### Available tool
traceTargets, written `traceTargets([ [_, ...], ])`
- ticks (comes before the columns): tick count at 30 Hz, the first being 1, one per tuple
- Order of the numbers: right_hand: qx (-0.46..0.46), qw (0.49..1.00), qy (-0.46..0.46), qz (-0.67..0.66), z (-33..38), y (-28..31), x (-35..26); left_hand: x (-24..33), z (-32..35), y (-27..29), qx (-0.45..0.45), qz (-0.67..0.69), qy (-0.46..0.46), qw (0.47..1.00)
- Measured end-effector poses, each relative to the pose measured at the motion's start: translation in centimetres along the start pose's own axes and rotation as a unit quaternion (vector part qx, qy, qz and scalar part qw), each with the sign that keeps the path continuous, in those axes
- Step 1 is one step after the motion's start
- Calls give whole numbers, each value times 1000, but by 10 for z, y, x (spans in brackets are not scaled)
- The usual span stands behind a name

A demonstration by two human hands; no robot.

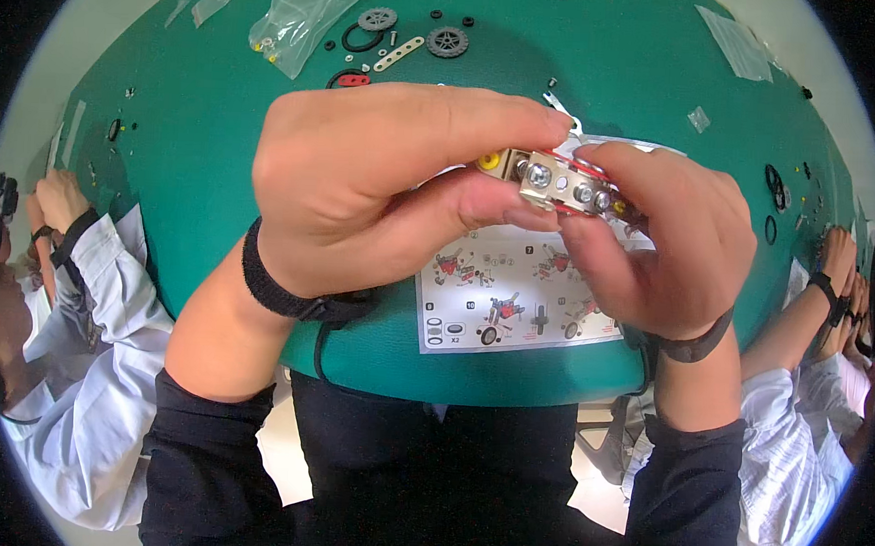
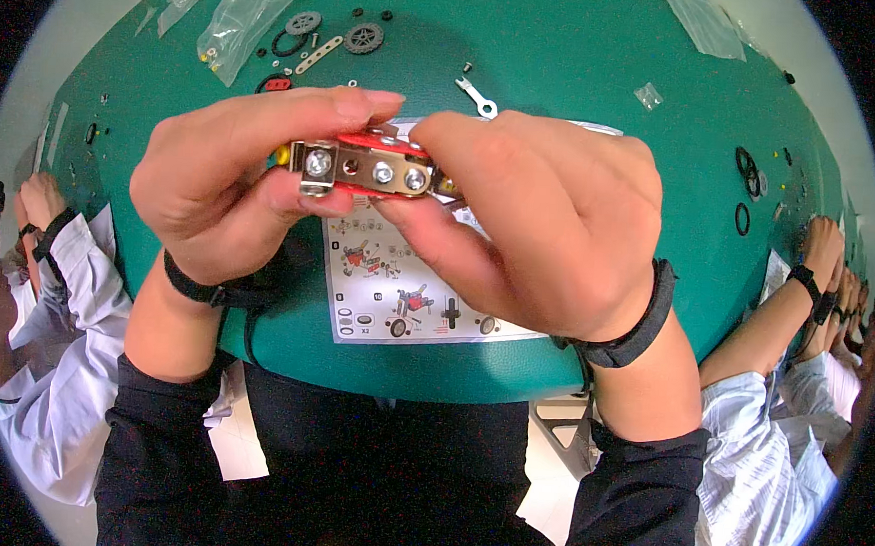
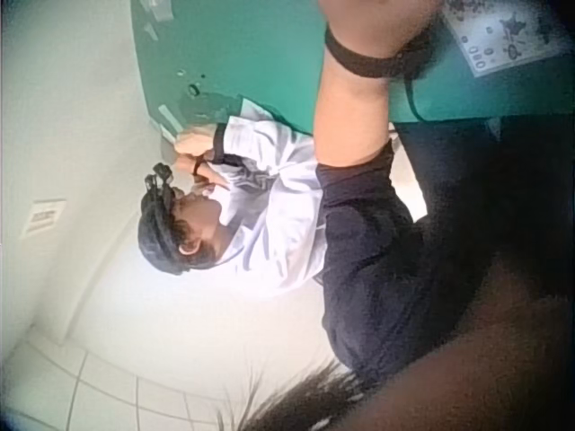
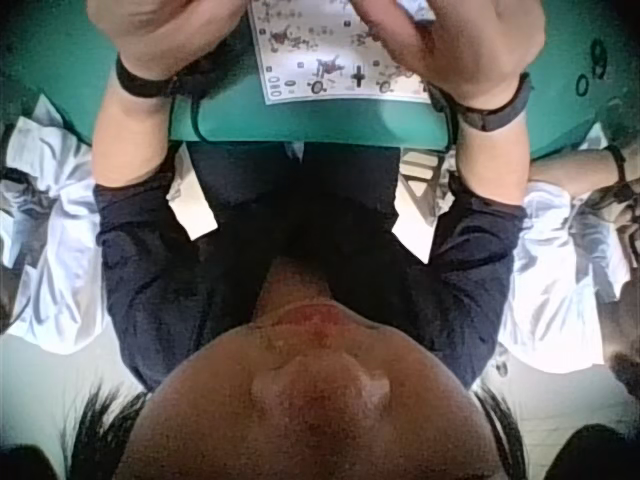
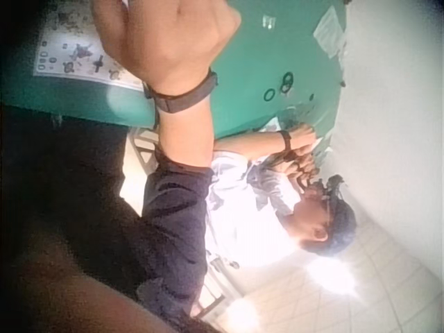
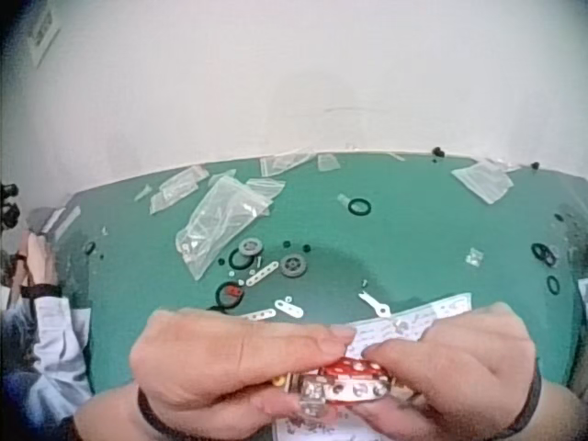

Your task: Assembling a small toy motorcycle using screws and a hex tool according to a paper manual.

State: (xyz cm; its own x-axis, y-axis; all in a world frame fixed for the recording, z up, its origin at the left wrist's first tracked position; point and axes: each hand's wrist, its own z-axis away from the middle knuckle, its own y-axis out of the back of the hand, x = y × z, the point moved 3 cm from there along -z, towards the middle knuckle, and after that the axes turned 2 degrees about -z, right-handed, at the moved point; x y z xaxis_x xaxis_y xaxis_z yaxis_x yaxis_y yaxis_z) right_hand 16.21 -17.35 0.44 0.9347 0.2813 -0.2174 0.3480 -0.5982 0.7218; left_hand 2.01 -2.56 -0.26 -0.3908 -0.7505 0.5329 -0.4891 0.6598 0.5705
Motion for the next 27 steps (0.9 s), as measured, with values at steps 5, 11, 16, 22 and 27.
traceTargets([
  [5,-23,1000,-8,11,-3,1,-5,1,-1,0,9,16,3,1000],
  [11,-14,1000,-16,13,-5,2,-6,-2,5,-2,45,147,23,988],
  [16,-10,1000,-17,2,-2,1,0,-4,5,1,-1,130,-26,991],
  [22,-10,1000,-6,20,-3,1,-3,-3,3,4,2,107,-18,994],
  [27,-18,999,3,48,-4,4,-5,-7,6,4,6,109,-42,993],
])
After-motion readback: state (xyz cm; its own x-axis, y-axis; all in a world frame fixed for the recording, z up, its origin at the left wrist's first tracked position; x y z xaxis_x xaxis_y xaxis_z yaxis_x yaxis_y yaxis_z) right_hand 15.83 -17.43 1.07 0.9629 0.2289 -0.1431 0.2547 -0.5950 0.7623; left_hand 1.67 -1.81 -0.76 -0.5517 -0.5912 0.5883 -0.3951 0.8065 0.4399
